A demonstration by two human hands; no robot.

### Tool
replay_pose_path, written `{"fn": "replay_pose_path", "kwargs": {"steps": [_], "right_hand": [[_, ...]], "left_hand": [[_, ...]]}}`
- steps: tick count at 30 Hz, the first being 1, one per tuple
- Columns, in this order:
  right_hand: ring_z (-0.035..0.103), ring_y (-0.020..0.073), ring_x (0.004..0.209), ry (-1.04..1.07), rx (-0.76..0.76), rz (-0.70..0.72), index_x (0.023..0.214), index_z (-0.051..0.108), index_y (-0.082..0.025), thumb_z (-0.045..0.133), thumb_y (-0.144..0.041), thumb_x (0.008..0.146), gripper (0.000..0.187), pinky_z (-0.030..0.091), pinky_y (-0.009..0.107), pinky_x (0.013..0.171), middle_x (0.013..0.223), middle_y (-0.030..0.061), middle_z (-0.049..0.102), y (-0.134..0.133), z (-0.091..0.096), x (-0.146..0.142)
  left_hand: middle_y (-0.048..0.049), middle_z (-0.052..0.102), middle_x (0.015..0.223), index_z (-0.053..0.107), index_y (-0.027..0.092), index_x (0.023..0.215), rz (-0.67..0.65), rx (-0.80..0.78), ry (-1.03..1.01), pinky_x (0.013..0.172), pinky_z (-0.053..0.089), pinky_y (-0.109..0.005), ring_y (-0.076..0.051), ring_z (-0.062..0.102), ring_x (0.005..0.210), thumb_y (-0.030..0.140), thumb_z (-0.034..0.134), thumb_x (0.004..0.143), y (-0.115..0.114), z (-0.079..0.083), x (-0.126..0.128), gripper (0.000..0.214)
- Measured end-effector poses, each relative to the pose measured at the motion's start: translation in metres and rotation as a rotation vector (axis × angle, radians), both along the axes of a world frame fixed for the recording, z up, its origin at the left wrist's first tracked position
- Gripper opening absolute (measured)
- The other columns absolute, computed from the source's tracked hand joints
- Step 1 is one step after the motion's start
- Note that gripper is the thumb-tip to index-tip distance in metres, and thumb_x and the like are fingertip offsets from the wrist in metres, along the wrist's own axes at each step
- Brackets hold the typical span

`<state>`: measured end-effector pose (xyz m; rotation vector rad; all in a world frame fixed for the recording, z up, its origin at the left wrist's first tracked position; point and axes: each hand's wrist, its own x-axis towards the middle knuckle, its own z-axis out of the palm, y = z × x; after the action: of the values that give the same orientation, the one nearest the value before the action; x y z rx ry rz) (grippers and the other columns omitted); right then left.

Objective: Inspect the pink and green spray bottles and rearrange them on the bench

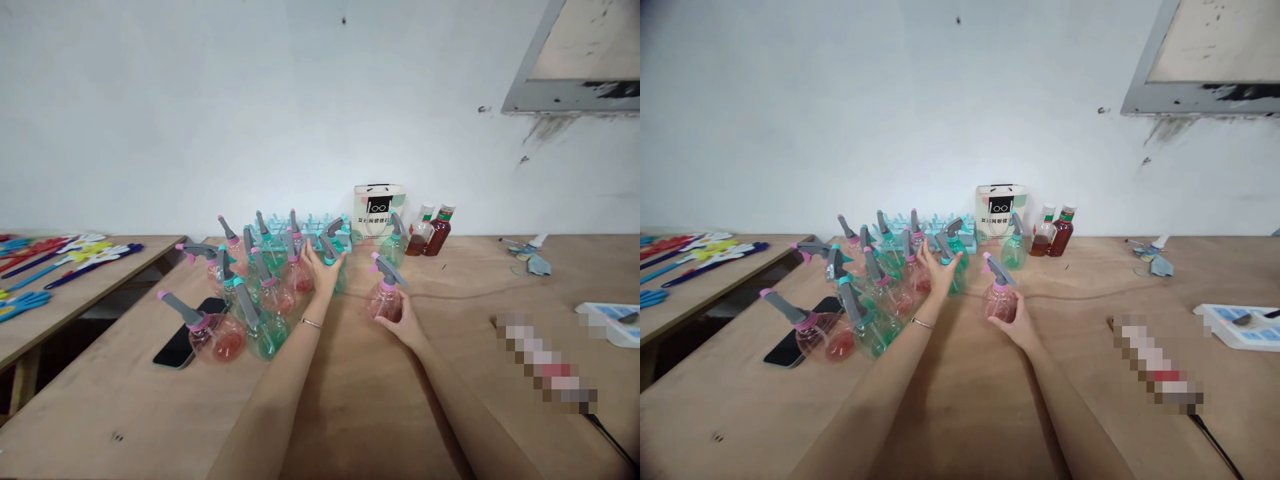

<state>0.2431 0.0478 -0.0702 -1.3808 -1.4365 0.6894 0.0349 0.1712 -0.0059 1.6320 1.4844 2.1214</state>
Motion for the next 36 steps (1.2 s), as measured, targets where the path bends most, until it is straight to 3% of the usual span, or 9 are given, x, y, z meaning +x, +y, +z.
{"fn": "replay_pose_path", "kwargs": {"steps": [3,8,12,14,21,26,28,31,36], "right_hand": [[0.052,0.0317,0.127,0.017,-0.019,0.014,0.130,0.034,-0.024,0.080,-0.052,0.060,0.089,0.041,0.050,0.108,0.138,0.0151,0.050,0.000,0.001,0.000],[0.051,0.0321,0.127,0.023,-0.034,0.007,0.130,0.034,-0.025,0.080,-0.053,0.059,0.090,0.040,0.051,0.109,0.138,0.0148,0.049,0.001,-0.001,0.001],[0.051,0.0317,0.127,0.026,-0.005,0.021,0.129,0.033,-0.027,0.080,-0.054,0.059,0.089,0.039,0.052,0.109,0.136,0.0135,0.050,0.003,-0.005,0.002],[0.051,0.0312,0.127,0.056,0.011,0.065,0.127,0.033,-0.026,0.081,-0.053,0.059,0.088,0.040,0.051,0.109,0.136,0.0139,0.049,0.005,-0.009,0.002],[0.054,0.0321,0.123,0.132,0.101,0.327,0.126,0.037,-0.026,0.086,-0.050,0.055,0.089,0.045,0.051,0.102,0.130,0.0137,0.054,-0.006,-0.004,-0.008],[0.057,0.0349,0.119,0.094,0.076,0.484,0.124,0.047,-0.025,0.064,-0.086,0.052,0.097,0.047,0.051,0.099,0.124,0.0124,0.060,-0.013,0.003,-0.011],[0.054,0.0334,0.122,0.074,0.176,0.325,0.121,0.048,-0.024,0.051,-0.088,0.064,0.086,0.042,0.050,0.105,0.126,0.0129,0.058,-0.002,0.000,-0.005],[0.049,0.0307,0.125,0.024,0.282,-0.096,0.121,0.046,-0.022,0.048,-0.074,0.079,0.066,0.036,0.050,0.109,0.128,0.0141,0.053,0.033,-0.002,0.010],[0.041,0.0330,0.130,-0.022,0.309,-0.497,0.134,0.035,-0.012,0.060,-0.069,0.070,0.089,0.032,0.050,0.111,0.136,0.0208,0.042,0.106,0.006,0.032]], "left_hand": [[-0.0191,0.031,0.140,0.024,0.019,0.147,0.039,0.023,0.036,0.113,0.031,-0.048,-0.033,0.033,0.137,0.051,0.083,0.061,-0.001,0.001,-0.001,0.108],[-0.0199,0.031,0.140,0.022,0.018,0.145,0.007,0.151,0.115,0.112,0.032,-0.050,-0.034,0.032,0.137,0.063,0.073,0.068,-0.011,-0.003,-0.013,0.103],[-0.0209,0.032,0.138,0.026,0.014,0.142,0.026,0.344,0.200,0.112,0.029,-0.053,-0.036,0.032,0.136,0.073,0.056,0.073,-0.040,-0.007,-0.014,0.096],[-0.0205,0.034,0.137,0.026,0.015,0.142,-0.063,0.379,0.282,0.110,0.031,-0.054,-0.037,0.034,0.135,0.075,0.059,0.067,-0.065,-0.006,-0.003,0.102],[-0.0209,0.025,0.150,0.008,0.022,0.150,-0.378,-0.168,0.230,0.110,0.028,-0.059,-0.039,0.029,0.139,0.046,0.081,0.060,-0.135,0.000,0.045,0.118],[-0.0173,0.038,0.136,0.023,0.021,0.144,-0.505,-0.254,0.098,0.107,0.036,-0.052,-0.033,0.042,0.129,0.030,0.078,0.065,-0.142,-0.008,0.040,0.097],[-0.0155,0.037,0.134,0.024,0.022,0.144,-0.550,-0.248,0.062,0.104,0.041,-0.047,-0.030,0.043,0.127,0.026,0.074,0.068,-0.144,-0.011,0.034,0.091],[-0.0145,0.034,0.135,0.018,0.027,0.148,-0.612,-0.268,0.053,0.096,0.048,-0.041,-0.027,0.046,0.124,0.022,0.068,0.073,-0.152,-0.013,0.023,0.090],[-0.0147,0.037,0.133,0.015,0.028,0.151,-0.678,-0.232,0.166,0.092,0.050,-0.043,-0.027,0.053,0.112,0.016,0.061,0.075,-0.162,-0.014,0.007,0.090]]}}
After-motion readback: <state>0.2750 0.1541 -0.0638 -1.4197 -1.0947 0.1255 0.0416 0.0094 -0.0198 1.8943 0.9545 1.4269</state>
